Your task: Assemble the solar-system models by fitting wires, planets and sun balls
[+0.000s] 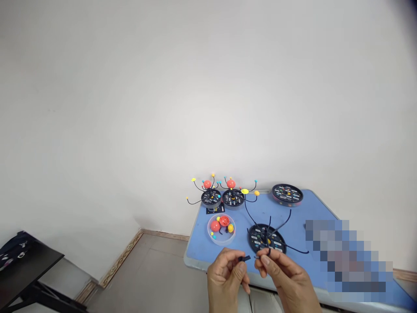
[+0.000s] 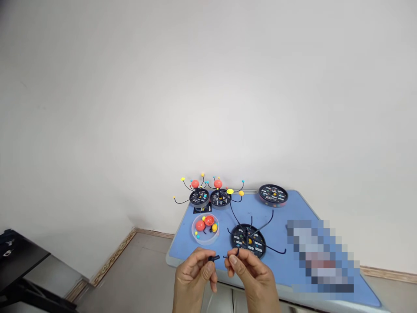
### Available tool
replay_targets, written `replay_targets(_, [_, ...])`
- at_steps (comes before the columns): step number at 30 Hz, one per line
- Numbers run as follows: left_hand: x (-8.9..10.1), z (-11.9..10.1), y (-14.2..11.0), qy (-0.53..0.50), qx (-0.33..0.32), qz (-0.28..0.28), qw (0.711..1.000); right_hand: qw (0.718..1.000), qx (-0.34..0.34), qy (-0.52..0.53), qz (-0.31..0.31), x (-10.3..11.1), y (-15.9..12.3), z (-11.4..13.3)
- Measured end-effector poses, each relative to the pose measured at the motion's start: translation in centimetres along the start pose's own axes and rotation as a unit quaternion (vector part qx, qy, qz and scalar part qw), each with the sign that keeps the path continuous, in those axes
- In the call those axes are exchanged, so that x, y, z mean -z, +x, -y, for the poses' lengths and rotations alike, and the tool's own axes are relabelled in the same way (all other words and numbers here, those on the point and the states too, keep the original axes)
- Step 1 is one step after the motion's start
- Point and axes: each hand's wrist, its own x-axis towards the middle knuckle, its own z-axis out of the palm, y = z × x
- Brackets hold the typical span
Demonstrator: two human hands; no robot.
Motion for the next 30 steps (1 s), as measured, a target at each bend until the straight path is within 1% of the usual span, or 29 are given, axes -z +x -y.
replay_targets(4, [0.3,0.3,0.2,0.013,-0.008,0.006,1.0,1.0,0.0,-0.013,0.004,0.1,0.0,-0.3])
replay_targets(8, [0.6,0.6,0.4,0.03,-0.019,0.028,0.999,1.0,0.01,-0.01,0.001,0.1,0.1,-0.4])
replay_targets(12, [0.3,0.4,0.5,0.029,-0.022,0.019,0.999,1.0,0.019,0.005,0.012,0.1,0.0,-0.3])
replay_targets(17, [-0.1,0.3,0.5,0.027,-0.017,0.023,0.999,0.999,0.037,-0.002,0.011,-0.2,0.1,0.4])
replay_targets(19, [0.0,0.4,0.7,0.032,-0.019,0.031,0.999,0.999,0.042,-0.003,0.01,-0.2,0.1,0.6])
replay_targets(25, [0.5,1.0,1.1,0.066,-0.037,0.084,0.994,0.998,0.058,-0.033,-0.005,0.4,-0.2,0.8])
replay_targets(30, [0.4,1.3,0.9,0.08,-0.063,0.093,0.99,0.994,0.079,-0.069,-0.02,0.3,-0.7,1.6])
